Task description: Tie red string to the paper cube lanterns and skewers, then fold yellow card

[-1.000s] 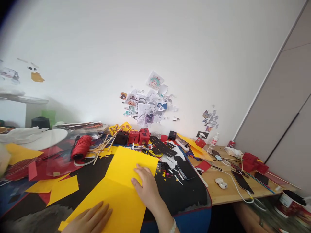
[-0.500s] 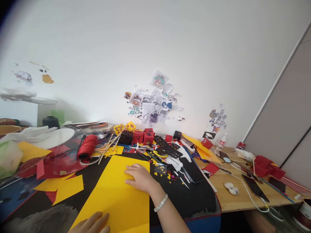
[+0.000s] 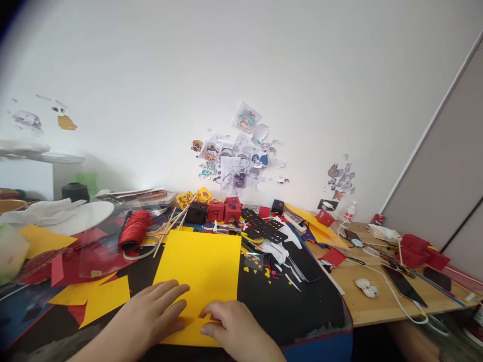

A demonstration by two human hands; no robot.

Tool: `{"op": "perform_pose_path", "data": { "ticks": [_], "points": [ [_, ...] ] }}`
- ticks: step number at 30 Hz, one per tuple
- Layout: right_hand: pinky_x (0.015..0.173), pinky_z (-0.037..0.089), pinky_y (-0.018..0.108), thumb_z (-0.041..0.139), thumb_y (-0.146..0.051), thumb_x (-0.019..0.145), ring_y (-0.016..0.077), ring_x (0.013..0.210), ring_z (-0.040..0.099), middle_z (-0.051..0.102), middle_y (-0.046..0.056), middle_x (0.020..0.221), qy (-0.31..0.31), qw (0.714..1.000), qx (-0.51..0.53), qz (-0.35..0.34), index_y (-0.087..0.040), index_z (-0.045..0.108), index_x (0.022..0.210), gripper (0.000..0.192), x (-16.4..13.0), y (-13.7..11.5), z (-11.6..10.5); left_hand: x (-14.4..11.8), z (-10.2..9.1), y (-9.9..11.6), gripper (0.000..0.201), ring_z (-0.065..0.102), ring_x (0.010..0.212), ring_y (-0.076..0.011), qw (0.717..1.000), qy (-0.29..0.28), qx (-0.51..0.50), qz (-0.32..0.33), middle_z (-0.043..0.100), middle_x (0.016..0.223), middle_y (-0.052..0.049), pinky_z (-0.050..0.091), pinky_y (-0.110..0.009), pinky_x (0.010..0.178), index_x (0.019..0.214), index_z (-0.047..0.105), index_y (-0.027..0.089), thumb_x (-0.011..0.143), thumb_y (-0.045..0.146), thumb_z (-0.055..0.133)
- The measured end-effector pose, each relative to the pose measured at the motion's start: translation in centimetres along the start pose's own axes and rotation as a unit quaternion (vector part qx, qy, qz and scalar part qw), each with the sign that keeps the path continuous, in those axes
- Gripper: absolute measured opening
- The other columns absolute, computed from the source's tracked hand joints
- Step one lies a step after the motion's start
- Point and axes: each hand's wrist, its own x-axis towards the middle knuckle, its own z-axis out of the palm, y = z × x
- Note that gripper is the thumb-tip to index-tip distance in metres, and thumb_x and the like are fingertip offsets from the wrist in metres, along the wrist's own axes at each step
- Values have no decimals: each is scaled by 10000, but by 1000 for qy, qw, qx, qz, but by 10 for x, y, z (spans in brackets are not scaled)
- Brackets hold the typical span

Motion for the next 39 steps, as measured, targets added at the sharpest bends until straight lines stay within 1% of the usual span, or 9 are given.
{"op": "perform_pose_path", "data": {
  "ticks": [2,4,6,8,12,18,24,33,39],
  "points": [
    [567,349,182,567,-252,794,127,707,597,670,-35,802,5,998,42,39,-254,612,942,154,10,6,-7,-6,12,-3,231,608,796,-180,993,98,58,19,662,895,-32,464,-297,727,787,597,225,887,225,389],
    [548,331,186,562,-274,796,124,680,574,648,-34,773,1,998,42,51,-235,599,915,131,22,13,-10,-17,29,-3,304,584,789,-174,980,171,100,-15,647,851,-25,434,-322,795,914,598,226,908,179,298],
    [572,327,192,540,-259,815,118,686,554,626,-32,748,13,999,14,30,-214,598,802,74,34,20,-5,-29,47,-3,252,577,848,-178,974,174,146,-14,646,920,-38,420,-293,806,1028,584,210,895,282,382],
    [613,331,201,540,-215,815,118,721,537,607,-27,740,56,998,-25,10,-199,576,714,108,42,27,4,-39,61,-2,351,571,899,-212,964,191,185,-22,648,966,-65,422,-303,802,1040,592,184,861,432,420],
    [645,334,217,557,-152,790,123,748,505,564,-21,728,118,991,-69,3,-189,529,675,124,44,33,20,-47,72,5,374,580,897,-212,964,175,190,-63,650,953,-65,443,-289,778,1031,602,176,854,452,422],
    [650,349,235,681,-264,697,144,772,497,551,-19,799,74,995,-59,29,-200,508,738,188,32,26,11,-42,71,17,294,595,920,-198,970,144,179,-78,663,947,-50,464,-299,814,1074,584,194,889,322,394],
    [664,351,241,628,-243,732,149,781,505,557,-20,801,47,994,-76,61,-207,485,739,147,40,28,10,-33,76,16,253,625,899,-215,976,121,149,-104,680,915,-62,509,-335,783,1005,603,164,869,199,393],
    [654,329,242,616,-255,725,139,757,516,547,-35,797,62,989,-100,87,-217,485,745,139,42,30,12,-18,78,10,251,628,842,-201,978,130,76,-148,663,775,-52,531,-308,732,815,628,175,833,108,387],
    [642,325,235,640,-296,709,120,729,527,536,-47,818,64,988,-108,92,-226,515,760,153,46,30,11,-21,84,7,209,612,871,-208,977,129,78,-149,650,827,-45,516,-380,818,880,633,175,833,138,433]
  ]
}}
